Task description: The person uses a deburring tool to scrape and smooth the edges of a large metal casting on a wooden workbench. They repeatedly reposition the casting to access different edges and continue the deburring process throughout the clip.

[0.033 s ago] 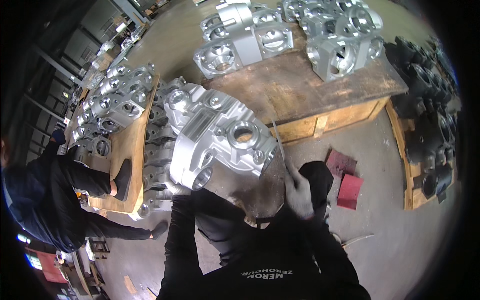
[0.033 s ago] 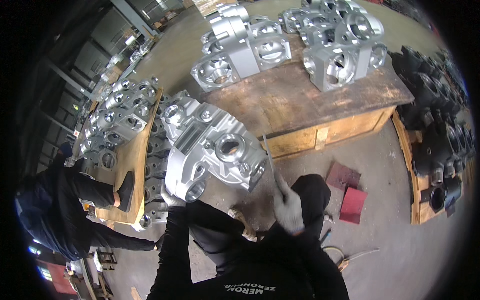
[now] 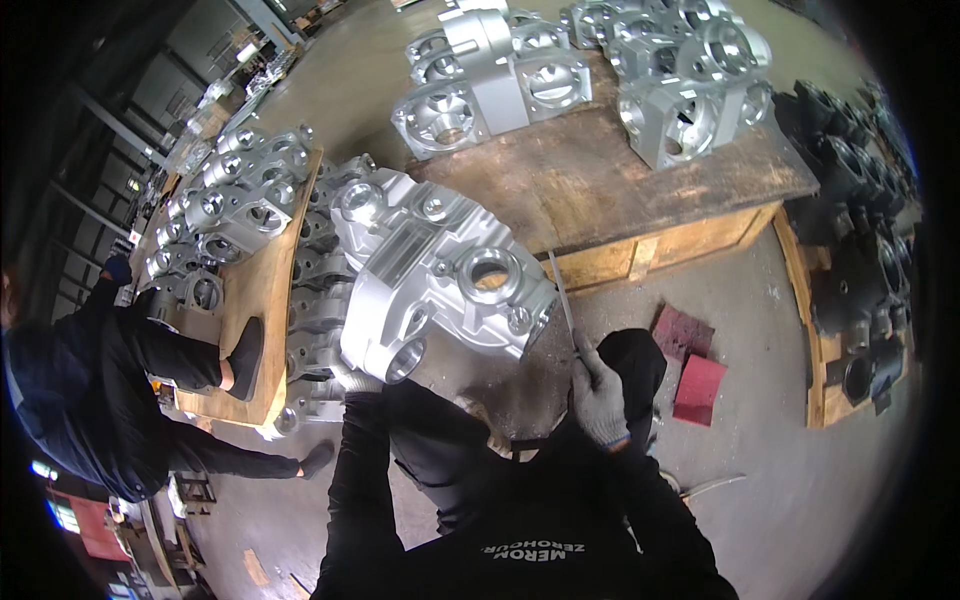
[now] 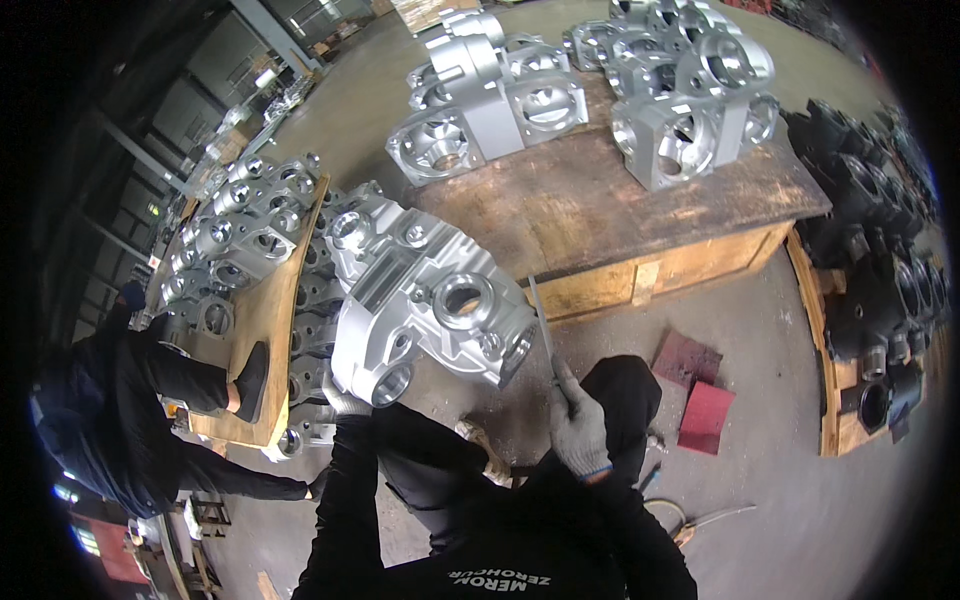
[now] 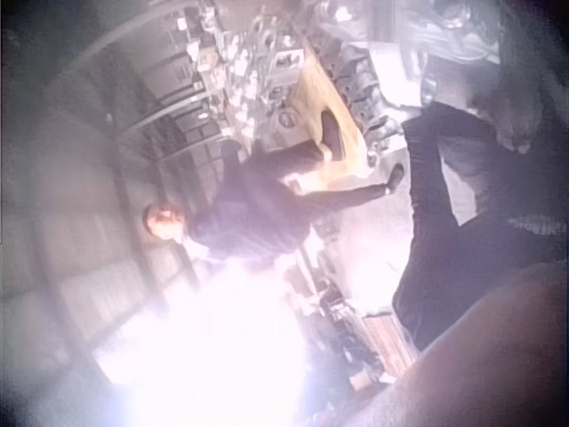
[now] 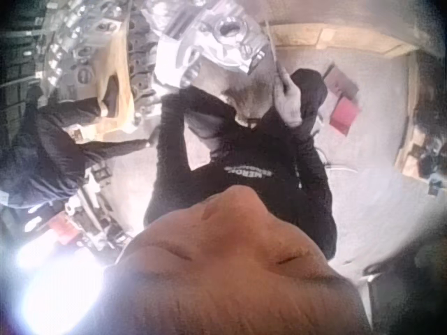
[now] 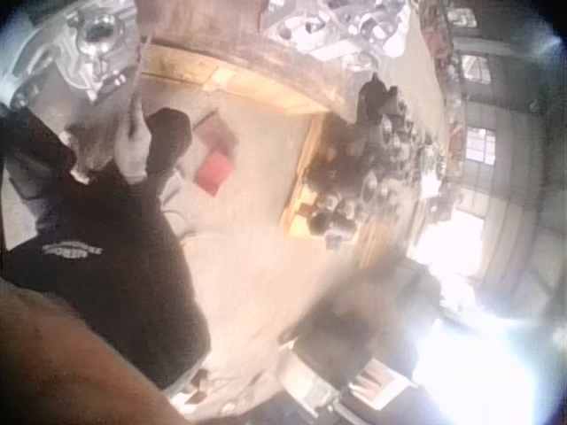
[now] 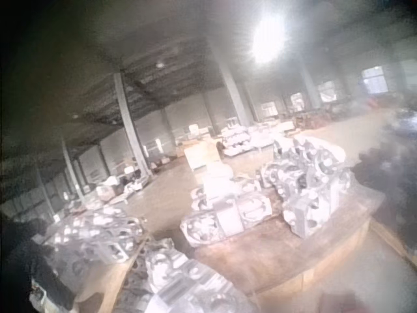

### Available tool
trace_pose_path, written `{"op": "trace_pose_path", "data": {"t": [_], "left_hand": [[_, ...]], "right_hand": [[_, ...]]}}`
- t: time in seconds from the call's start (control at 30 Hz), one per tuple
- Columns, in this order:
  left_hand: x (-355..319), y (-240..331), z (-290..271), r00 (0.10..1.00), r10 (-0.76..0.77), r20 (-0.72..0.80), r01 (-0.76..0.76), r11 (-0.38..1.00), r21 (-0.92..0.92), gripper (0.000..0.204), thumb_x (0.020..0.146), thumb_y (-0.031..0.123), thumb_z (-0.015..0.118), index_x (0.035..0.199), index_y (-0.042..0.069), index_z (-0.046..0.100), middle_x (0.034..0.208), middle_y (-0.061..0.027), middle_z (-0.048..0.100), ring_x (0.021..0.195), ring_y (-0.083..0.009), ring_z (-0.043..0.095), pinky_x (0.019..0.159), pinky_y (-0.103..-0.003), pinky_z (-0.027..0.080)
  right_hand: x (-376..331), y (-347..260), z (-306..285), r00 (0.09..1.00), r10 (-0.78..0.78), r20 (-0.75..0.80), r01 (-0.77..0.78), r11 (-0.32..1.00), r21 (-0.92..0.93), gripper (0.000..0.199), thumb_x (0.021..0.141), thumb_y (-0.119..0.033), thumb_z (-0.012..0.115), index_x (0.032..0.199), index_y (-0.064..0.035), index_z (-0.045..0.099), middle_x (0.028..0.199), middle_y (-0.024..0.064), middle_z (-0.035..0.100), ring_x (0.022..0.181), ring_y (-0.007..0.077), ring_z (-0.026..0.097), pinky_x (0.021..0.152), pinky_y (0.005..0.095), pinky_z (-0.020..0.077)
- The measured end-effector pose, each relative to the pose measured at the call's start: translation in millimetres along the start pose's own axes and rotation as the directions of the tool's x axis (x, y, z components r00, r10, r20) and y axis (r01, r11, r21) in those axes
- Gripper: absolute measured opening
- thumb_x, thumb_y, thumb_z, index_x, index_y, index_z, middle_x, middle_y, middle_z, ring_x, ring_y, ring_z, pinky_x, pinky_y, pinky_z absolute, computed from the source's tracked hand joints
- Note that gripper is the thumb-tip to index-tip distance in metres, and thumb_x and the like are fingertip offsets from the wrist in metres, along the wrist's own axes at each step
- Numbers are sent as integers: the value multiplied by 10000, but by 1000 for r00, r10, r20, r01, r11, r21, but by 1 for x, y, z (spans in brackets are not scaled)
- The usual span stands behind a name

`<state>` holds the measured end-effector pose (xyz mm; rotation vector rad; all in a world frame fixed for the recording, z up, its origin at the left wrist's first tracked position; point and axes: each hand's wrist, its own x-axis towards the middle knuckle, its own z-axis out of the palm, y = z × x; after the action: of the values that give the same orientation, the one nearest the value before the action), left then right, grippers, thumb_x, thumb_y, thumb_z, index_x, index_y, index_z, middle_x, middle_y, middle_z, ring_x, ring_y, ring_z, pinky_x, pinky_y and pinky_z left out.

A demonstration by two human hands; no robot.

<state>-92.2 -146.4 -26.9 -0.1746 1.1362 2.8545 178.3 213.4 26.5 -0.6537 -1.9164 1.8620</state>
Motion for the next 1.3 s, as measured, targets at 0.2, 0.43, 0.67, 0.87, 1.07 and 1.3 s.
{"op": "trace_pose_path", "data": {"t": [0.2, 0.43, 0.67, 0.87, 1.07, 1.3], "left_hand": [[-10, -5, 1, 999, -36, -31, 36, 999, -23, 586, 972, 440, 532, 1393, 34, 579, 1376, -130, 641, 1256, -331, 617, 1096, -497, 493], [-25, -5, 18, 994, -83, -65, 80, 995, -56, 586, 932, 457, 638, 1321, 20, 616, 1287, -145, 678, 1211, -343, 633, 1083, -499, 494], [-28, -4, 34, 975, -118, -187, 93, 986, -137, 345, 952, 317, 580, 1147, 39, 637, 1107, -136, 703, 1067, -304, 677, 990, -464, 550], [-28, -3, 33, 962, -143, -232, 133, 989, -59, 336, 957, 326, 560, 1068, 18, 637, 982, -146, 720, 950, -297, 710, 920, -438, 580], [-32, -8, 33, 970, 148, -190, -84, 947, 311, 267, 981, 286, 545, 850, 55, 566, 780, -48, 574, 743, -175, 600, 716, -336, 520], [-27, -8, 21, 986, -109, -123, 98, 991, -92, 159, 899, 232, 606, 892, 77, 571, 821, -53, 591, 805, -197, 623, 802, -344, 520]], "right_hand": [[64, -33, -17, 992, -95, 80, 106, 984, -146, 460, 984, -119, 649, 1413, 32, 578, 1290, 266, 673, 1204, 301, 685, 993, 355, 529], [135, -141, 28, 942, -233, 242, 335, 715, -614, 745, 898, -130, 695, 1496, 22, 279, 1055, 350, 679, 1035, 458, 707, 865, 488, 591], [234, -202, 138, 598, -661, 453, 774, 331, -540, 366, 840, -171, 703, 1196, -87, 698, 913, 210, 725, 951, 424, 704, 900, 470, 572], [301, -229, 221, 695, -443, 566, 718, 383, -581, 230, 853, -247, 701, 991, -103, 815, 941, 166, 768, 931, 350, 734, 857, 414, 570], [365, -273, 259, 682, -196, 704, 727, 286, -625, 291, 788, -326, 689, 926, -97, 806, 951, 211, 753, 914, 368, 733, 840, 441, 579], [373, -241, 316, 647, -176, 742, 752, -8, -659, 266, 842, -239, 687, 961, -27, 796, 892, 215, 762, 775, 287, 741, 711, 359, 583]]}}
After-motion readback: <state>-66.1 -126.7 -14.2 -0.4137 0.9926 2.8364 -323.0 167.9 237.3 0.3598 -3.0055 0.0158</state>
